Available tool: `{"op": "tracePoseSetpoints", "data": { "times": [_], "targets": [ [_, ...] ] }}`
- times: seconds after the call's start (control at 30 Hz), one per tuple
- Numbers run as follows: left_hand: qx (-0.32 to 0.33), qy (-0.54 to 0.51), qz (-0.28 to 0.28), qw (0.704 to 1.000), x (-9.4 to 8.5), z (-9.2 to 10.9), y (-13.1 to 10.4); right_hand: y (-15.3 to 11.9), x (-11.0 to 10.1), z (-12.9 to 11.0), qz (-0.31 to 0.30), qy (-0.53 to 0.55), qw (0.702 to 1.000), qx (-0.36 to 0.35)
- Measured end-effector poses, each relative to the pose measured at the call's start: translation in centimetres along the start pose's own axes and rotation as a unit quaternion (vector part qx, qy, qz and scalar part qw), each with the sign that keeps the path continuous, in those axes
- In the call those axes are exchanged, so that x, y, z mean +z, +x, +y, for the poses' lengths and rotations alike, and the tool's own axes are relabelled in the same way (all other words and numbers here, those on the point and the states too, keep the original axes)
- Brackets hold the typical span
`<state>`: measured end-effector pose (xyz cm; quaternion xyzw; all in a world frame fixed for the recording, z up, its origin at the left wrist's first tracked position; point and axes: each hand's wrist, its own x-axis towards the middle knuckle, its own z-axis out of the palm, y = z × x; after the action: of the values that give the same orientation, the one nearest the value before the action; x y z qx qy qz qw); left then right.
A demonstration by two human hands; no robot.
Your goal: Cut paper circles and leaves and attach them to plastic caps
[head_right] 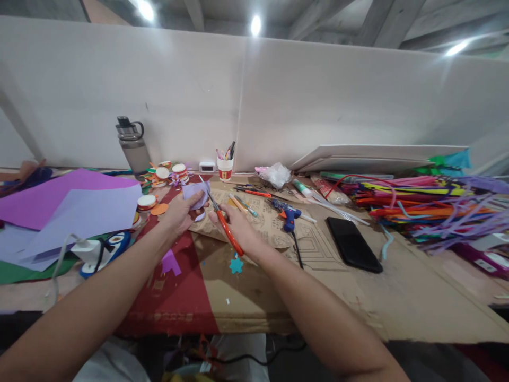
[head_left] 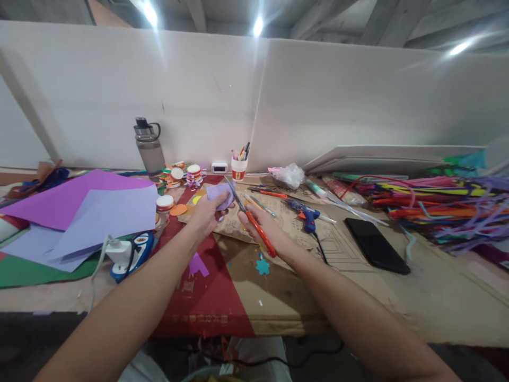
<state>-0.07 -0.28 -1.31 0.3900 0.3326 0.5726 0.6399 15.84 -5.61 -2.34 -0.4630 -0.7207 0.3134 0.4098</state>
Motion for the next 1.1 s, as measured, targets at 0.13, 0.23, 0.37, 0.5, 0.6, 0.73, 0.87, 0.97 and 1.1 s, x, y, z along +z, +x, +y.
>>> {"op": "tracePoseSetpoints", "data": {
  "times": [0.13, 0.23, 0.37, 0.5, 0.6, 0.73, 0.87, 0.97, 1.1],
  "targets": [
    [-0.008, 0.016, -0.021, 1.000, 0.1, 0.2, -0.2, 0.1, 0.0, -0.2, 0.007, -0.002, 1.000, -0.010],
    [-0.012, 0.021, -0.031, 0.999, 0.2, 0.3, -0.3, 0.1, 0.0, -0.1, 0.005, 0.001, 1.000, 0.000],
    [-0.016, 0.029, -0.057, 0.998, -0.1, 0.6, -0.1, 0.1, -0.1, -0.1, -0.001, -0.011, 1.000, -0.005],
    [-0.013, 0.048, -0.083, 0.995, -0.6, 0.7, 0.2, -0.1, -0.3, -0.2, -0.005, -0.019, 1.000, 0.001],
    [-0.018, 0.069, -0.101, 0.992, -0.9, 0.9, 0.3, -0.3, -0.4, -0.5, -0.009, -0.003, 1.000, 0.016],
    [-0.030, 0.079, -0.102, 0.991, -1.3, 1.2, 0.4, -0.5, -0.6, -1.0, -0.013, 0.003, 1.000, 0.020],
    [-0.045, 0.086, -0.106, 0.990, -1.5, 1.5, 0.6, -0.7, -0.7, -1.2, -0.018, 0.012, 1.000, 0.017],
    [-0.043, 0.084, -0.106, 0.990, -1.5, 1.5, 0.7, -0.7, -0.5, -1.2, -0.019, 0.014, 1.000, 0.011],
    [-0.043, 0.083, -0.110, 0.990, -1.3, 1.3, 0.5, -0.3, -0.3, -0.5, -0.005, -0.017, 1.000, -0.013]
  ]
}}
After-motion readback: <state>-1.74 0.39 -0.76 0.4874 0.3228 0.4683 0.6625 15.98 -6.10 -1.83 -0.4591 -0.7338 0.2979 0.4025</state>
